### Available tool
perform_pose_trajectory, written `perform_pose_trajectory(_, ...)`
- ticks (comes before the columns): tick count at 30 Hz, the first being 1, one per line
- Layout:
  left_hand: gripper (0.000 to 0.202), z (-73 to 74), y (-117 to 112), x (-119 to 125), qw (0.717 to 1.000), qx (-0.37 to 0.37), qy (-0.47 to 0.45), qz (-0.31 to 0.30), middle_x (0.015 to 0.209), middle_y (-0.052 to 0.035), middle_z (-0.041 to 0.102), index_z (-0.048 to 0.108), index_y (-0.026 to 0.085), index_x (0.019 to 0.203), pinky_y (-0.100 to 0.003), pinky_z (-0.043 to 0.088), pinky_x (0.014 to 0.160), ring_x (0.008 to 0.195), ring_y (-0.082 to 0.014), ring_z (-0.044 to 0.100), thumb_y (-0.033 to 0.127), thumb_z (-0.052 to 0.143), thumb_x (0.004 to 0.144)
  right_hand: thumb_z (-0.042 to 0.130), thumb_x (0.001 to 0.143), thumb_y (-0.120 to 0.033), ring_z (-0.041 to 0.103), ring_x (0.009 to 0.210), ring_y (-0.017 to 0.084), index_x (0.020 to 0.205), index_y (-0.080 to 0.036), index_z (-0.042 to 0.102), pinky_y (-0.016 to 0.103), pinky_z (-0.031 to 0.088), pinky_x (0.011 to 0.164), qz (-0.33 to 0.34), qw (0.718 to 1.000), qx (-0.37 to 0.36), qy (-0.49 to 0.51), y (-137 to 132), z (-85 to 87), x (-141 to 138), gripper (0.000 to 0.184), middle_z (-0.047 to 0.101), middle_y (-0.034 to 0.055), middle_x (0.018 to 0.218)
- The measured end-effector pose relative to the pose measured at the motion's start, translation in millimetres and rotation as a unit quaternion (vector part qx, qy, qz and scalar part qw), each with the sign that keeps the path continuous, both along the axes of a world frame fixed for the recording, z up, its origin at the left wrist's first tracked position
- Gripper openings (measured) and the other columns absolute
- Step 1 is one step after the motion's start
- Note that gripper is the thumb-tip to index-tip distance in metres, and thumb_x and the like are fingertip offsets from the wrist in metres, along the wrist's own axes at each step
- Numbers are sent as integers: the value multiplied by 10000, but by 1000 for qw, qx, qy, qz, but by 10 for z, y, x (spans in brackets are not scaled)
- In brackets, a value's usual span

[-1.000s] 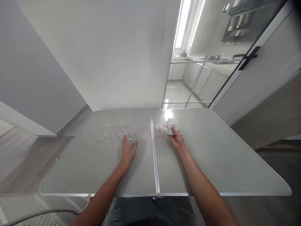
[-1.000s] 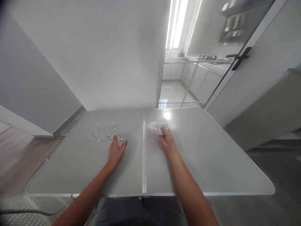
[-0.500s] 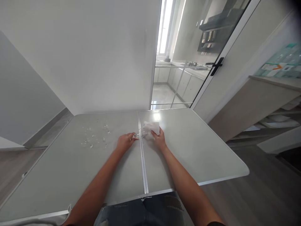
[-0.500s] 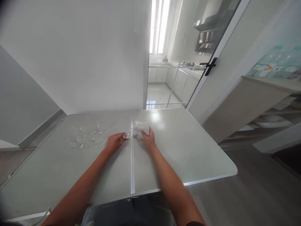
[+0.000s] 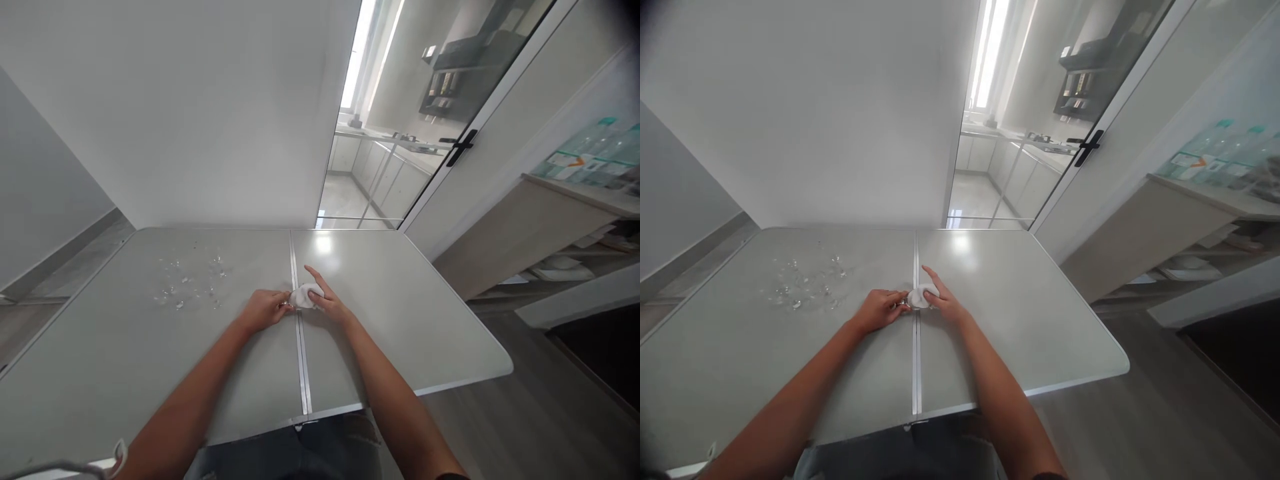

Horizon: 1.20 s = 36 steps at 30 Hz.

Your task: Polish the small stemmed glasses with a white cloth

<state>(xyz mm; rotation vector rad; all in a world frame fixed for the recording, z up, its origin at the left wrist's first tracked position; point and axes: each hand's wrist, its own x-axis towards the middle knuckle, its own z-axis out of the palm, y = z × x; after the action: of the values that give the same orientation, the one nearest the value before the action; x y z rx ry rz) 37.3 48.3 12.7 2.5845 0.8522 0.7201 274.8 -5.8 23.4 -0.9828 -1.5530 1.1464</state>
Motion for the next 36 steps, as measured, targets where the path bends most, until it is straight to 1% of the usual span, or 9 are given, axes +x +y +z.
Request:
perform_pose_trajectory(3,290,114,-31,13,980,-183,-67,-24,614,6,580,718,167,836,-231,338,570,558,-111,489,442,642,889,542,967,-501,594,1109,252,1589,-249,273,372,432,1004,14,997,56,-46,-46,35,46,723,639,77,1190)
perform_pose_trajectory(8,523,200,83,-86,856,-504,-49,-107,542,10,455,561,141,608,-240,227,438,432,-71,304,570,561,906,486,1006,-417,582,1135,248,1533,-288,422,392,433,1023,36,981,124,-146,-92,42,14,546,646,83,1260)
perform_pose_trajectory(14,331,61,123,-148,989,-133,-65,-22,662,-36,634,736,157,870,-240,358,567,565,-126,517,457,605,915,574,965,-468,589,915,182,1481,-279,493,318,486,860,-10,999,-32,37,31,-56,-132,555,660,39,1065)
perform_pose_trajectory(19,251,-77,78,-20,997,26,-67,11,740,-68,700,754,191,1031,-252,391,611,597,-137,560,370,615,923,587,945,-514,600,865,181,1483,-277,481,318,507,811,-77,983,-92,142,51,-56,-120,597,662,43,1037)
perform_pose_trajectory(24,375,-72,-3,83,940,-300,-153,-51,579,-5,574,724,134,799,-217,337,490,475,-87,448,489,643,888,587,954,-462,513,1267,242,1461,-288,521,364,373,1107,-53,997,52,6,-85,136,-24,540,564,50,1415)
perform_pose_trajectory(28,499,-44,9,64,841,-507,-130,-132,568,-8,543,631,120,689,-214,242,389,395,-60,355,580,616,882,524,984,-453,615,1012,222,1480,-245,495,368,467,965,14,998,47,-31,-131,175,52,539,680,59,1159)
perform_pose_trajectory(31,489,-62,9,45,898,-405,-122,-120,589,-19,577,671,116,750,-215,305,422,422,-75,415,558,561,929,498,995,-441,608,917,207,1406,-238,572,356,476,892,15,995,77,-63,-118,135,85,463,689,54,1059)
perform_pose_trajectory(34,352,-108,16,38,987,-96,-129,-31,703,-44,689,739,154,953,-236,411,553,540,-115,551,477,599,938,510,992,-423,580,1045,231,1341,-267,628,367,436,959,-35,989,106,-97,-83,95,66,401,677,62,1156)
perform_pose_trajectory(36,264,-135,50,30,990,90,-109,9,784,-64,735,733,190,1076,-259,441,625,618,-141,610,391,628,940,529,981,-430,567,1056,228,1353,-282,615,358,426,968,-78,992,75,-60,-49,76,22,410,660,52,1179)
